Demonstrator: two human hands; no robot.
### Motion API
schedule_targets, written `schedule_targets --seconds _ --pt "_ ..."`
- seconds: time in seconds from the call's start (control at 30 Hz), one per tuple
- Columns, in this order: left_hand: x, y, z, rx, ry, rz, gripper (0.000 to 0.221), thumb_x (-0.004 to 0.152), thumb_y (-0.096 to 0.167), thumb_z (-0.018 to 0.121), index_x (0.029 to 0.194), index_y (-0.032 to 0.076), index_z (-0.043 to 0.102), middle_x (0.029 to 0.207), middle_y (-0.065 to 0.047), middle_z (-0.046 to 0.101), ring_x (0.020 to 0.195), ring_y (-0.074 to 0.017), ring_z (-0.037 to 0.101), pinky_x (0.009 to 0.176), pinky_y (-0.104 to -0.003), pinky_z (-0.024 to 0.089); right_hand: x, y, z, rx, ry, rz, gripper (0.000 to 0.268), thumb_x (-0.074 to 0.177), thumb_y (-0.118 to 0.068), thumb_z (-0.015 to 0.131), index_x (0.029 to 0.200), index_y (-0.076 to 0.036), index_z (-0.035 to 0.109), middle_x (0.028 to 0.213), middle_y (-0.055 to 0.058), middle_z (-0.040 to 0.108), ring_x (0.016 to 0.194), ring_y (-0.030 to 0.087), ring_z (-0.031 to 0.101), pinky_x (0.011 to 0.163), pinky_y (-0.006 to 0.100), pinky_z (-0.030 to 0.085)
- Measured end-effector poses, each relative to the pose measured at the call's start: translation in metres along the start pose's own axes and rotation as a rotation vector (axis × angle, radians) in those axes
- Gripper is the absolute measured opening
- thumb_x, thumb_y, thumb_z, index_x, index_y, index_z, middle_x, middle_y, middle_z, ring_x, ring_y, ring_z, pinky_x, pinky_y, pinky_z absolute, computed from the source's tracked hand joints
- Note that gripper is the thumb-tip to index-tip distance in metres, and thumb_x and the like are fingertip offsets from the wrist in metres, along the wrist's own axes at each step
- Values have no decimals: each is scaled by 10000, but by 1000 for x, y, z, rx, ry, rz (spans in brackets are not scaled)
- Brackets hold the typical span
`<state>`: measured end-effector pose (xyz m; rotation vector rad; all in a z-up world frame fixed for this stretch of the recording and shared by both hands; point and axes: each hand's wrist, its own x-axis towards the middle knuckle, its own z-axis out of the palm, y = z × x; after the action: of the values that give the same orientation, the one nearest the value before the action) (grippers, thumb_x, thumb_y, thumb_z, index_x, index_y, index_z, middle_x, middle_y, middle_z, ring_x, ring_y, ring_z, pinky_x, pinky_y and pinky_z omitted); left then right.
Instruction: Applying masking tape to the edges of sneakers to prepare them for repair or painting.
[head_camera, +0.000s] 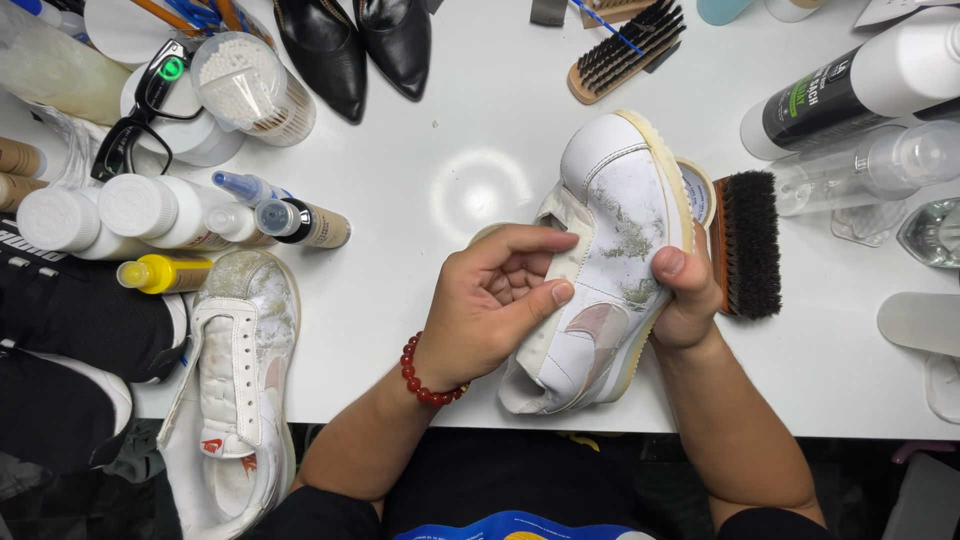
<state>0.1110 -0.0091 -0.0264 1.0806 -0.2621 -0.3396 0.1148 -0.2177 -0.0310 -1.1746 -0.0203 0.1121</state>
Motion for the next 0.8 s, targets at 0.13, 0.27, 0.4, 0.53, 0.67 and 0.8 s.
schedule_targets --seconds 0.13,0.27,0.4,0.53,0.67,0.8 --pt "0 3 5 102 19 93 321 1005 -34 678 1323 -51 635 1151 -151 716 1042 -146 727 904 -259 630 0 6 -2 33 -7 6 926 843 -465 717 1499 120 426 1378 235 586 1262 288 603 1089 383 496" --pt "-1 6 8 659 99 332 351 1012 22 686 1360 -3 649 984 -98 748 824 -127 700 715 -240 557 -1 12 -5 84 -22 20 908 840 -439 712 1492 127 430 1364 262 590 1249 305 619 1083 399 515" --pt "-2 6 10 706 90 370 364 1014 13 675 1373 -19 632 940 -113 726 776 -144 667 696 -245 535 -2 13 -5 73 -34 -14 904 837 -424 714 1501 122 434 1379 259 591 1259 310 617 1097 401 511" --pt "-5 7 7 568 106 367 312 998 43 697 1301 -18 656 997 -121 750 840 -111 723 721 -209 580 -10 21 -18 106 0 -4 950 809 -414 739 1539 88 395 1439 225 559 1330 302 570 1143 396 466" --pt "-9 2 6 167 118 163 205 1039 55 630 1221 -38 647 976 -95 754 872 -65 728 733 -196 585 -16 26 -25 143 -4 -43 1005 770 -393 777 1563 64 363 1483 212 531 1381 315 536 1188 415 437" --pt "-10 0 10 267 171 184 134 1016 66 699 1099 -38 687 872 -75 766 795 -69 737 686 -194 590 -21 25 -21 88 1 -21 1060 733 -411 797 1571 58 350 1497 210 520 1390 320 530 1181 425 436"
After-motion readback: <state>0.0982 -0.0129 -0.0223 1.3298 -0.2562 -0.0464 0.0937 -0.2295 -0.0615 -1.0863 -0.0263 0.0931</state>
